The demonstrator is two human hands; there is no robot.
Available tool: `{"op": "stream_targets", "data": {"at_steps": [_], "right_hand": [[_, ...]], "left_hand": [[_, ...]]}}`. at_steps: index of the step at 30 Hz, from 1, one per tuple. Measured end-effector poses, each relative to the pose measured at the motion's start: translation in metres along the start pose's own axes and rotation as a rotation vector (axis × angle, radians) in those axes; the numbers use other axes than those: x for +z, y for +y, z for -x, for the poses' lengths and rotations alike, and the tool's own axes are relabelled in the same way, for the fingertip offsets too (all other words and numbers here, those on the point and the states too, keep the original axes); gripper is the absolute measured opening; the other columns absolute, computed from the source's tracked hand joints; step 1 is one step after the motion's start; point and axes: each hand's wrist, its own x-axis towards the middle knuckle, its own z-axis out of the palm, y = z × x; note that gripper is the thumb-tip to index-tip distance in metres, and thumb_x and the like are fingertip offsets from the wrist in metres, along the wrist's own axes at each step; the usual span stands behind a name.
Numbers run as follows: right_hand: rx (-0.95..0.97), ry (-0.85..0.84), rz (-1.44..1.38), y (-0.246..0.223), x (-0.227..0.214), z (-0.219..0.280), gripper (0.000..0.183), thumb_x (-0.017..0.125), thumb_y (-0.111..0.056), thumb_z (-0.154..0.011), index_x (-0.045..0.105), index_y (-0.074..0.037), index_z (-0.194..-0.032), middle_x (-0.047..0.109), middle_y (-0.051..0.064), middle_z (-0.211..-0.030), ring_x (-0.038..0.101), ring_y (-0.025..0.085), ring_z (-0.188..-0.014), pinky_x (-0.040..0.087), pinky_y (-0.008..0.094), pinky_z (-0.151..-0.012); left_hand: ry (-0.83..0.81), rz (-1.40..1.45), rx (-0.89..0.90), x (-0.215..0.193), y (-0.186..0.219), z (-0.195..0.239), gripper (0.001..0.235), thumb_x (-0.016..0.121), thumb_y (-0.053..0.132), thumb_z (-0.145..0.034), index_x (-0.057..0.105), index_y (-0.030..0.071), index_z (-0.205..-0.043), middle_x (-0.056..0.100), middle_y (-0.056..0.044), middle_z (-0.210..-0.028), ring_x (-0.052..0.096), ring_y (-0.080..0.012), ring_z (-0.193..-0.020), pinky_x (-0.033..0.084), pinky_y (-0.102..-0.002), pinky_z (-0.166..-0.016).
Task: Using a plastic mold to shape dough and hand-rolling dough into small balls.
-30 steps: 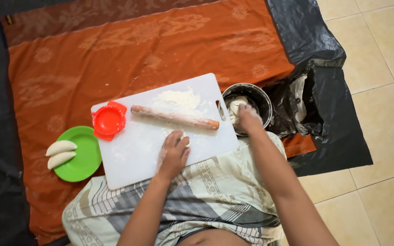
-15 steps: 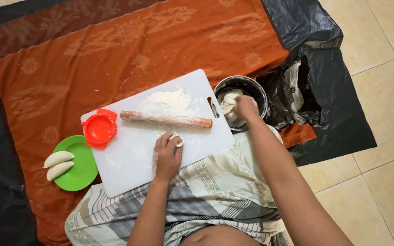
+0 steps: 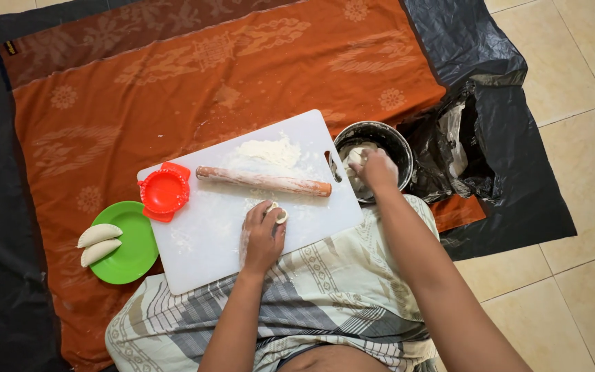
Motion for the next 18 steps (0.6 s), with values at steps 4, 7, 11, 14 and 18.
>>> {"op": "stream_targets", "data": {"at_steps": [4,7,11,14,18], "right_hand": [[-0.061,0.038,0.045,0.025,0.038,-0.023,0.037,0.072,-0.038,-0.093,0.074,-0.018,-0.124,0.062,0.019,-0.118,0.07,0.044,-0.107,0.06,0.053,-0.09],[-0.036,0.032,-0.017,0.046,0.062,-0.037,0.034,0.074,-0.031,-0.089,0.075,-0.019,-0.121,0.062,0.02,-0.119,0.07,0.044,-0.109,0.059,0.053,-0.091],[0.022,0.004,-0.127,0.056,0.058,-0.03,0.031,0.075,-0.019,-0.085,0.079,-0.022,-0.116,0.06,0.022,-0.121,0.069,0.045,-0.111,0.058,0.054,-0.094],[-0.015,-0.052,-0.092,0.05,0.038,-0.012,0.035,0.071,-0.019,-0.09,0.073,-0.021,-0.125,0.058,0.021,-0.126,0.067,0.046,-0.112,0.057,0.055,-0.096],[-0.14,-0.179,-0.014,0.012,-0.03,0.032,0.09,0.085,-0.022,-0.075,0.045,-0.014,-0.154,0.043,0.02,-0.151,0.053,0.049,-0.133,0.051,0.061,-0.107]], "left_hand": [[0.001,0.006,-0.005,0.001,-0.001,0.001,0.029,0.065,0.024,-0.091,0.068,0.012,-0.117,0.061,-0.012,-0.127,0.06,-0.0371,-0.121,0.049,-0.049,-0.101],[0.004,0.014,-0.009,0.001,0.0,0.001,0.029,0.065,0.024,-0.09,0.068,0.012,-0.117,0.061,-0.013,-0.127,0.06,-0.0374,-0.122,0.049,-0.05,-0.101],[-0.012,0.014,-0.022,-0.001,0.002,0.001,0.029,0.067,0.021,-0.089,0.068,0.012,-0.116,0.061,-0.013,-0.126,0.059,-0.0376,-0.122,0.049,-0.05,-0.102],[-0.02,0.007,-0.021,-0.002,0.003,0.0,0.029,0.068,0.02,-0.088,0.068,0.011,-0.116,0.061,-0.013,-0.126,0.06,-0.0373,-0.121,0.049,-0.05,-0.102],[-0.014,0.015,-0.014,-0.003,0.003,-0.001,0.028,0.067,0.021,-0.09,0.067,0.011,-0.116,0.061,-0.014,-0.125,0.06,-0.0384,-0.12,0.049,-0.05,-0.101]]}}
